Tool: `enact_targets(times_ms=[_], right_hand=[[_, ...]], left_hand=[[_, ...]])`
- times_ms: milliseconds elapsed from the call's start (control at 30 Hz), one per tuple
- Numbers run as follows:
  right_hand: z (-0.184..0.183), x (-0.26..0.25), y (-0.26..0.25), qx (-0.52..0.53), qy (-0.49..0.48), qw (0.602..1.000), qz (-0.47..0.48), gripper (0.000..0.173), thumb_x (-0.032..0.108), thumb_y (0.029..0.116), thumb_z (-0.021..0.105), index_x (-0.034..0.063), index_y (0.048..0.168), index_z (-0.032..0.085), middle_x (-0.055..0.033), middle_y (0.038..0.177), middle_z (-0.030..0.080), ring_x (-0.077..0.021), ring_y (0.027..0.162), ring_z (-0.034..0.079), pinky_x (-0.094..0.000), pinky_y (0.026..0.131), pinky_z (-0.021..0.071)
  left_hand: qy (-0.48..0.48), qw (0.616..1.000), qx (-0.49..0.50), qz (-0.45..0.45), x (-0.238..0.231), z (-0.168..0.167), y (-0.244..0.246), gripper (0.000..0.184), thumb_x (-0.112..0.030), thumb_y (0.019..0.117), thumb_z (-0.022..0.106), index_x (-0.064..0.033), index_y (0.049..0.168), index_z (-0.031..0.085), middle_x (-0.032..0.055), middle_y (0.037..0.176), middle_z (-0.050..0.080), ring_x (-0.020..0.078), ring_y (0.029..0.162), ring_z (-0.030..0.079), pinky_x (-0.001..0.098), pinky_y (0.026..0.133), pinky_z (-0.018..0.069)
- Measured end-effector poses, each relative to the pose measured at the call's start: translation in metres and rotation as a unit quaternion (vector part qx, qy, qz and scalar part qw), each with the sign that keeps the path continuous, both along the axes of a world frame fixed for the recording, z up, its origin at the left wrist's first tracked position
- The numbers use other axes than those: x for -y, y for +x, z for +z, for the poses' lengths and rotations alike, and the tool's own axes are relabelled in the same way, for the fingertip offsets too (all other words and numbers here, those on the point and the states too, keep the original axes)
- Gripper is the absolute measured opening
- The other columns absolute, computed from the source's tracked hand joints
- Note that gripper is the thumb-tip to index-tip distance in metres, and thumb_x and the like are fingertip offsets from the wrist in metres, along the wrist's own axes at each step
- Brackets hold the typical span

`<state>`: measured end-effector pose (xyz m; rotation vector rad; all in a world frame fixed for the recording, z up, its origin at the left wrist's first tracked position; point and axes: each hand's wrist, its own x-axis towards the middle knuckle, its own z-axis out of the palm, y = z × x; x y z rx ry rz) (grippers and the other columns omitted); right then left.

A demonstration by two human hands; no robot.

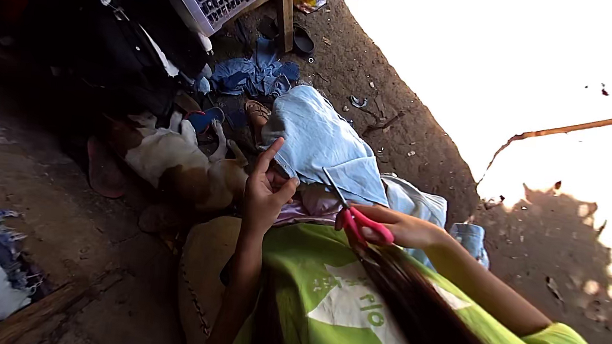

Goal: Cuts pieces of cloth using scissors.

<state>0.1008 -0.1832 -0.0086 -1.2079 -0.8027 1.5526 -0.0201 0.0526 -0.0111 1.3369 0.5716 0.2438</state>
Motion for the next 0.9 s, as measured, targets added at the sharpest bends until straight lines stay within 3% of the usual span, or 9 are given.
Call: enact_targets(times_ms=[100,167,267,633,800,900], right_hand=[[-0.009,-0.009,-0.005,-0.013,0.004,1.000,0.007,0.060,0.066,0.0986,0.048,0.0104,0.117,0.061,0.0133,0.077,0.060,0.0078,0.065,0.053,-0.0121,0.058,0.0427],[-0.015,-0.016,-0.005,-0.021,0.005,1.000,0.000,0.058,0.064,0.0991,0.049,0.0100,0.117,0.061,0.0138,0.076,0.060,0.0080,0.062,0.051,-0.0116,0.056,0.0404],[-0.020,-0.030,-0.006,-0.037,0.032,0.999,-0.013,0.053,0.059,0.1010,0.049,0.0096,0.117,0.059,0.0132,0.078,0.061,0.0066,0.067,0.055,-0.0125,0.061,0.0443],[-0.027,-0.054,-0.020,-0.115,0.062,0.990,-0.058,0.053,0.060,0.1011,0.049,0.0110,0.117,0.059,0.0129,0.079,0.066,0.0039,0.066,0.062,-0.0141,0.061,0.0502],[-0.033,-0.055,-0.025,-0.139,0.075,0.984,-0.085,0.044,0.058,0.0999,0.054,0.0150,0.108,0.064,0.0150,0.072,0.063,0.0050,0.059,0.059,-0.0134,0.055,0.0487],[-0.034,-0.056,-0.027,-0.141,0.074,0.984,-0.084,0.042,0.056,0.1000,0.056,0.0149,0.108,0.064,0.0150,0.072,0.063,0.0045,0.059,0.059,-0.0142,0.056,0.0498]], left_hand=[[-0.007,1.000,0.012,-0.006,0.000,0.001,-0.003,0.084,0.015,0.0806,0.061,-0.0127,0.156,0.039,0.0024,0.103,0.070,0.0023,0.056,0.061,0.0165,0.054,0.0549],[-0.015,1.000,0.015,-0.006,0.001,0.003,-0.003,0.086,0.015,0.0789,0.061,-0.0123,0.157,0.038,0.0016,0.092,0.071,0.0028,0.055,0.061,0.0167,0.053,0.0548],[-0.028,0.999,0.013,-0.019,0.001,0.005,-0.004,0.091,0.015,0.0792,0.061,-0.0119,0.160,0.029,-0.0008,0.075,0.068,0.0031,0.054,0.061,0.0166,0.054,0.0548],[-0.051,0.998,0.029,-0.024,-0.001,-0.001,-0.009,0.101,0.015,0.0750,0.061,-0.0127,0.163,0.020,-0.0027,0.076,0.068,0.0018,0.053,0.060,0.0160,0.055,0.0547],[-0.065,0.997,0.034,-0.020,-0.006,-0.004,-0.014,0.102,0.015,0.0739,0.060,-0.0129,0.163,0.020,-0.0038,0.079,0.069,0.0005,0.052,0.059,0.0144,0.053,0.0531],[-0.072,0.997,0.028,-0.019,-0.007,-0.003,-0.016,0.104,0.016,0.0730,0.060,-0.0139,0.164,0.020,-0.0039,0.071,0.066,0.0010,0.050,0.058,0.0143,0.050,0.0516]])
